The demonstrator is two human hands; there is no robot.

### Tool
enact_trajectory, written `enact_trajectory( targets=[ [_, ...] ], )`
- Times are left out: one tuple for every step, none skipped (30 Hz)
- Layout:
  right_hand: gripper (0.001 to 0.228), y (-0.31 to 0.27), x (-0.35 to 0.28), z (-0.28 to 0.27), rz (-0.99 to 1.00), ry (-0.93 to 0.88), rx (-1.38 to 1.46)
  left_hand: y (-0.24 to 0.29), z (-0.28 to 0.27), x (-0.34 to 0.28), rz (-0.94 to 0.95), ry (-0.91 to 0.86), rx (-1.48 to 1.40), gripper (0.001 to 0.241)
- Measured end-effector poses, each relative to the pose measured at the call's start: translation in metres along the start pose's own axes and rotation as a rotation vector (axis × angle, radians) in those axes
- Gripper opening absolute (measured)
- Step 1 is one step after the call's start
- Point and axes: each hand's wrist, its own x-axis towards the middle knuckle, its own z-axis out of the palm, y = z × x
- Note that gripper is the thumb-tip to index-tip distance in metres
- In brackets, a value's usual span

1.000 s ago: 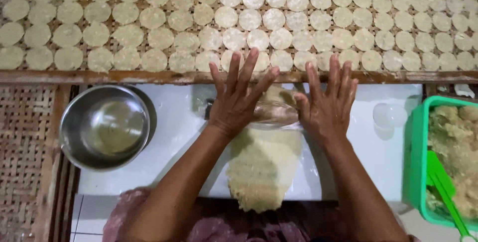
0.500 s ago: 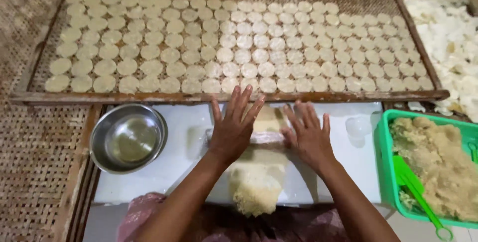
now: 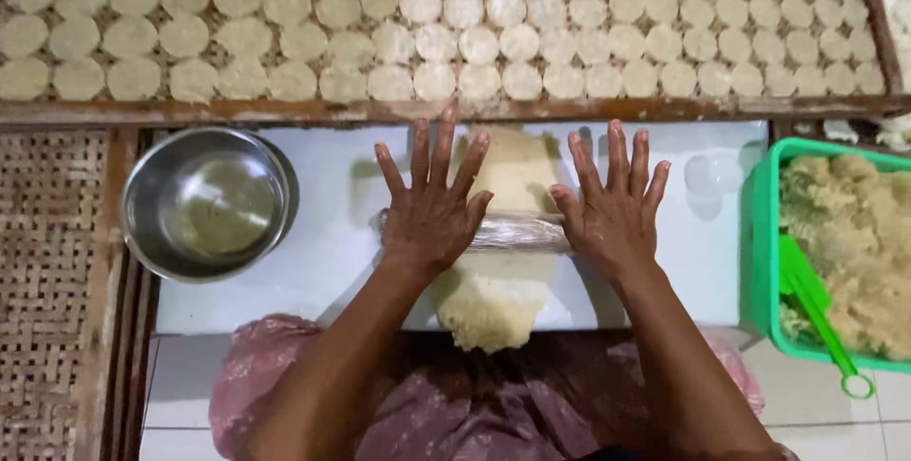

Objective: Flattening portions of dough using a rolling pin on a flat surface.

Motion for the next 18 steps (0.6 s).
enact_trajectory(
  targets=[
    [0.067, -0.001, -0.007, 0.001, 0.004, -0.011, 0.001, 0.002, -0.003, -0.006, 0.0, -0.011, -0.004, 0.069],
    [0.064, -0.003, -0.011, 0.001, -0.002, -0.014, -0.015, 0.003, -0.007, -0.009, -0.008, -0.054, -0.005, 0.068],
    [0.061, -0.004, -0.015, 0.0, -0.008, -0.018, -0.032, 0.005, -0.012, -0.012, -0.016, -0.097, -0.007, 0.068],
    [0.061, -0.004, -0.021, 0.003, -0.007, -0.012, -0.032, 0.007, -0.012, -0.018, -0.014, -0.091, -0.006, 0.068],
    [0.059, -0.004, -0.027, 0.005, -0.008, -0.009, -0.06, 0.009, -0.012, -0.024, -0.009, -0.033, 0.026, 0.066],
    [0.057, -0.004, -0.032, 0.007, -0.011, -0.005, -0.086, 0.012, -0.012, -0.03, -0.007, 0.026, 0.059, 0.066],
    [0.057, -0.004, -0.038, 0.007, -0.013, 0.001, -0.086, 0.012, -0.007, -0.035, -0.007, 0.032, 0.062, 0.066],
    [0.056, -0.005, -0.042, 0.008, -0.021, 0.018, -0.095, 0.012, -0.003, -0.04, 0.013, 0.11, 0.041, 0.062],
    [0.055, -0.005, -0.047, 0.008, -0.028, 0.034, -0.104, 0.012, 0.002, -0.045, 0.033, 0.189, 0.019, 0.059],
    [0.055, -0.007, -0.052, 0.007, -0.031, 0.04, -0.104, 0.012, 0.006, -0.049, 0.033, 0.195, 0.022, 0.059],
    [0.056, -0.008, -0.057, 0.007, -0.051, 0.072, -0.097, 0.012, 0.009, -0.054, 0.037, 0.218, -0.002, 0.059],
    [0.056, -0.009, -0.063, 0.007, -0.071, 0.1, -0.09, 0.013, 0.013, -0.059, 0.04, 0.239, -0.026, 0.059],
    [0.056, -0.006, -0.07, 0.011, -0.073, 0.103, -0.089, 0.014, 0.016, -0.065, 0.039, 0.241, -0.025, 0.059],
    [0.059, -0.003, -0.077, 0.016, -0.093, 0.128, -0.105, 0.015, 0.018, -0.07, 0.05, 0.273, 0.004, 0.061],
    [0.063, 0.0, -0.083, 0.02, -0.113, 0.154, -0.121, 0.016, 0.02, -0.075, 0.061, 0.304, 0.033, 0.064],
    [0.063, -0.002, -0.093, 0.02, -0.115, 0.157, -0.12, 0.019, 0.015, -0.084, 0.061, 0.307, 0.035, 0.064],
    [0.065, -0.003, -0.103, 0.02, -0.117, 0.164, -0.138, 0.022, 0.009, -0.093, 0.059, 0.222, 0.033, 0.069],
    [0.067, -0.005, -0.109, 0.02, -0.12, 0.178, -0.154, 0.023, 0.004, -0.099, 0.058, 0.143, 0.034, 0.076]
  ],
)
